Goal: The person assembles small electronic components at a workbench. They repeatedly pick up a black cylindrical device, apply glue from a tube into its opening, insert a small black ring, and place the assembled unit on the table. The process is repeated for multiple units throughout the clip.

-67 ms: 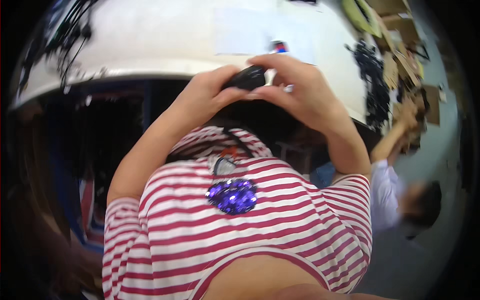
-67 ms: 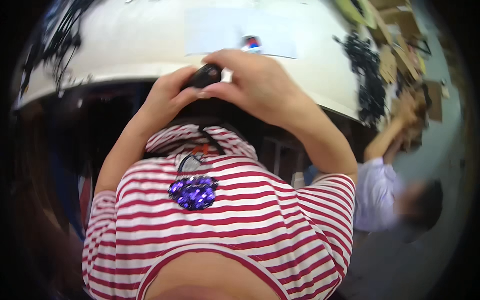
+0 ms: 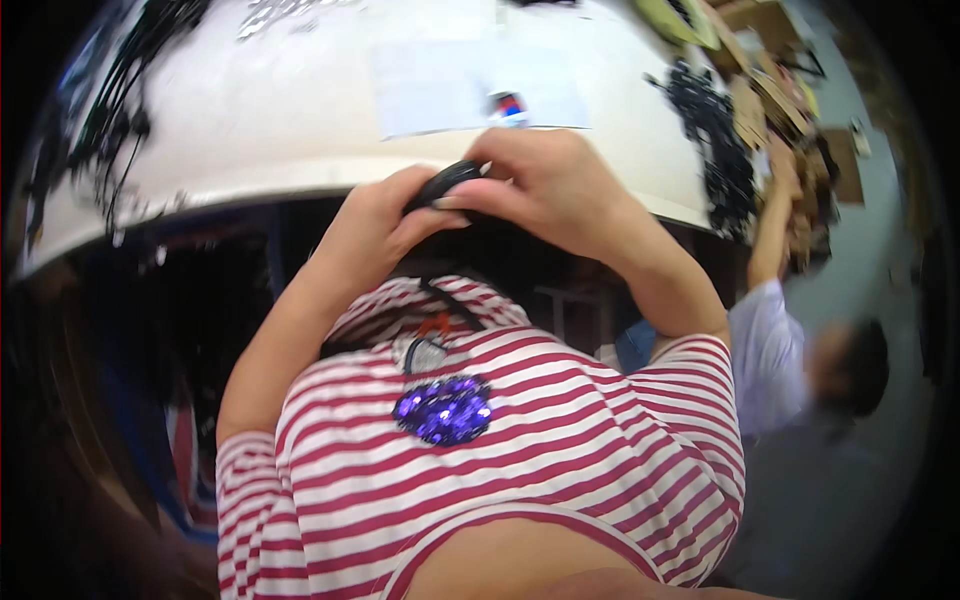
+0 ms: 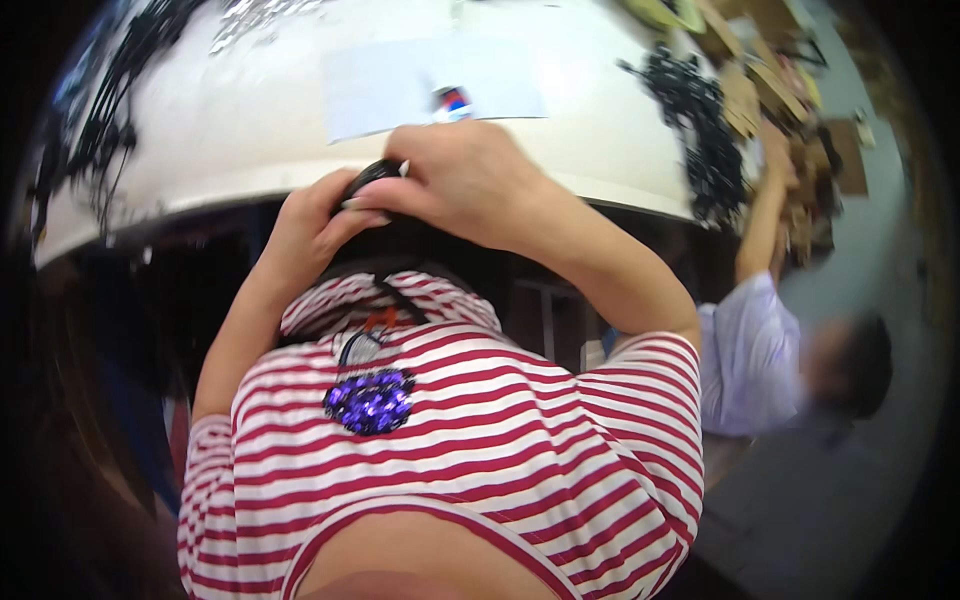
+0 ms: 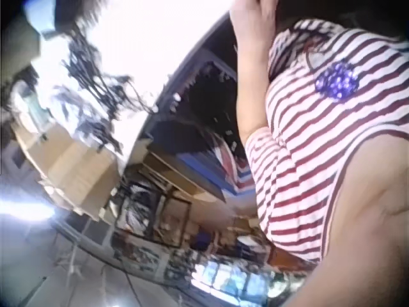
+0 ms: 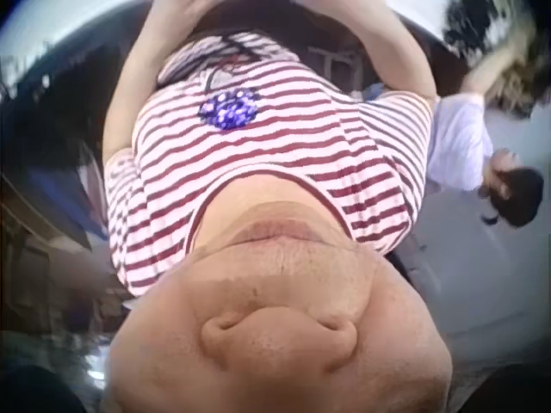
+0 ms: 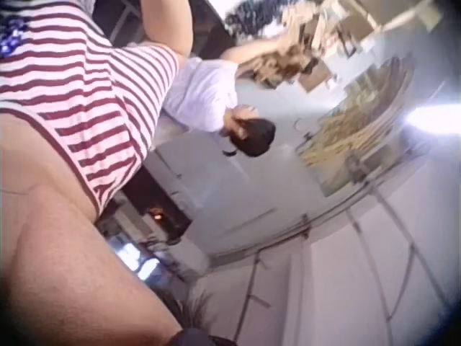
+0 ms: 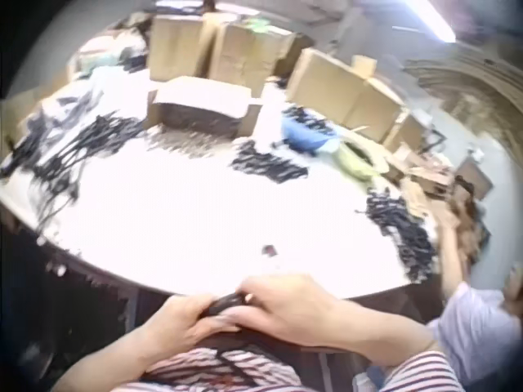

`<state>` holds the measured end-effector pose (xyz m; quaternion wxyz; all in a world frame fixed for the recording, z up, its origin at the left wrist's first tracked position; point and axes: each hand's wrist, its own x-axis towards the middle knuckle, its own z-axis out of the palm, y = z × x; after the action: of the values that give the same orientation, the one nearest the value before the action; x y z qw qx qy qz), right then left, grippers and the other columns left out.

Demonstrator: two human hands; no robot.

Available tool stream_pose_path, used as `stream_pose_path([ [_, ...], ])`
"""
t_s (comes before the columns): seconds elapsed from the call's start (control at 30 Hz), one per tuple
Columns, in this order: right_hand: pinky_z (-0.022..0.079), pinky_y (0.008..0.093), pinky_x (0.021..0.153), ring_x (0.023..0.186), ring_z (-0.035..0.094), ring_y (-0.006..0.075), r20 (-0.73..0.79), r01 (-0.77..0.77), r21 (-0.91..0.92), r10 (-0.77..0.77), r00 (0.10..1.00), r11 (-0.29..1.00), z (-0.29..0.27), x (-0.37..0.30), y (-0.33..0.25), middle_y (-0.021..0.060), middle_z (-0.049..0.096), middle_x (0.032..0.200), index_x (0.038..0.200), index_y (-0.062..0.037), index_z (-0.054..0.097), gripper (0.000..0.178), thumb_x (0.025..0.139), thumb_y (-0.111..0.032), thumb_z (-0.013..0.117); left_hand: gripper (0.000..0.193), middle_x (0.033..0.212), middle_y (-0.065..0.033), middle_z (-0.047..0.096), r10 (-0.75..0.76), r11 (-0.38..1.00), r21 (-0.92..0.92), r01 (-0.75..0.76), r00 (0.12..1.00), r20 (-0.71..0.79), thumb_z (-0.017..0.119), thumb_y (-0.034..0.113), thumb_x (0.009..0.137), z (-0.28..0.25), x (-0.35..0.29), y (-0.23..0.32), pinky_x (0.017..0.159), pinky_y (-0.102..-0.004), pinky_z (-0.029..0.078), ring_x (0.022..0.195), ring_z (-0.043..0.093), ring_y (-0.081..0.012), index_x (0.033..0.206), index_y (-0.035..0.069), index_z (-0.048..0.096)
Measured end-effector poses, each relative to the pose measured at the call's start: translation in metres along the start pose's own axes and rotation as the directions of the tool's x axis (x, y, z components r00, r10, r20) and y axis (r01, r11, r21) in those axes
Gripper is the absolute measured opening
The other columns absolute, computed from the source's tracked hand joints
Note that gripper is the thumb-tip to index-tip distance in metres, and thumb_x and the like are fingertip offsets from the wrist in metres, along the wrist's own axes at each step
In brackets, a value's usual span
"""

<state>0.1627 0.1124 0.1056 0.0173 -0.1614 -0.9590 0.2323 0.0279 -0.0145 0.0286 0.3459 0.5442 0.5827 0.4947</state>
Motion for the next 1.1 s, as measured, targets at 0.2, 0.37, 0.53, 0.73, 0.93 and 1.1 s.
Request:
stream_pose_path([
  [0.2, 0.045, 0.0314, 0.056, 0.060, 0.058, 0.0257, -0.108, 0.060, 0.051, -0.054, 0.993, 0.997, -0.005, -0.012, -0.002, 0.0115, 0.059, 0.067, 0.090, -0.0038, 0.058, 0.030, 0.079, -0.031, 0.062, 0.022, 0.076, -0.0002, 0.058, -0.079, 0.994, -0.076, 0.080, 0.997, 0.024, 0.060, 0.012, 0.080, 0.003, 0.002, 0.006, 0.063, -0.0222, 0.042, 0.069, 0.050, -0.0081, 0.099, 0.000, 0.056],
  [0.37, 0.047, 0.0344, 0.068, 0.076, 0.061, 0.0294, -0.083, -0.074, 0.234, 0.096, 0.992, 0.969, -0.012, -0.017, -0.007, 0.0163, 0.061, 0.082, 0.104, -0.0002, 0.052, 0.040, 0.083, -0.034, 0.057, 0.019, 0.068, 0.0021, 0.049, 0.062, 0.986, -0.149, -0.077, 0.993, -0.105, 0.054, 0.015, 0.086, 0.012, 0.010, 0.011, 0.053, -0.0185, 0.034, 0.060, 0.042, -0.0039, 0.099, 0.002, 0.056],
  [0.53, 0.042, 0.0312, 0.085, 0.098, 0.053, 0.0201, 0.020, -0.056, 0.539, 0.054, 0.998, 0.840, 0.056, -0.031, 0.002, 0.0135, 0.052, 0.105, 0.123, 0.0000, 0.034, 0.042, 0.088, -0.014, 0.050, 0.036, 0.058, 0.0061, 0.030, 0.001, 0.595, -0.768, -0.238, 0.955, -0.295, 0.046, 0.036, 0.091, 0.004, 0.031, 0.026, 0.044, -0.0186, 0.021, 0.046, 0.023, -0.0032, 0.105, 0.003, 0.046],
  [0.73, 0.045, 0.0293, 0.065, 0.070, 0.053, 0.0180, -0.163, 0.030, 0.733, 0.132, 0.978, 0.679, 0.096, -0.045, -0.012, 0.0098, 0.051, 0.082, 0.121, 0.0009, 0.036, 0.034, 0.090, -0.011, 0.043, 0.043, 0.056, 0.0057, 0.028, -0.007, 0.349, -0.854, -0.386, 0.910, -0.414, 0.049, 0.044, 0.085, 0.015, 0.052, 0.037, 0.044, -0.0195, 0.019, 0.046, 0.021, -0.0042, 0.103, 0.005, 0.045],
  [0.93, 0.038, 0.0194, 0.050, 0.055, 0.048, 0.0088, -0.162, 0.038, 0.903, 0.258, 0.952, 0.427, 0.033, -0.068, -0.017, 0.0045, 0.052, 0.070, 0.123, -0.0019, 0.037, 0.034, 0.090, -0.009, 0.043, 0.061, 0.102, -0.0056, 0.051, 0.071, 0.453, -0.812, -0.369, 0.923, -0.379, 0.048, 0.049, 0.085, 0.014, 0.059, 0.043, 0.079, -0.0265, 0.039, 0.092, 0.048, -0.0149, 0.127, 0.007, 0.037],
  [1.1, 0.035, 0.0174, 0.042, 0.050, 0.047, 0.0077, -0.367, 0.310, 0.916, 0.223, 0.903, 0.253, -0.075, -0.114, -0.016, 0.0059, 0.054, 0.071, 0.121, -0.0037, 0.045, 0.034, 0.088, -0.011, 0.044, 0.047, 0.117, -0.0062, 0.048, -0.080, 0.630, -0.754, -0.183, 0.951, -0.298, 0.042, 0.036, 0.092, -0.017, 0.062, -0.019, 0.087, -0.0283, 0.037, 0.101, 0.047, -0.0154, 0.130, 0.009, 0.035],
])
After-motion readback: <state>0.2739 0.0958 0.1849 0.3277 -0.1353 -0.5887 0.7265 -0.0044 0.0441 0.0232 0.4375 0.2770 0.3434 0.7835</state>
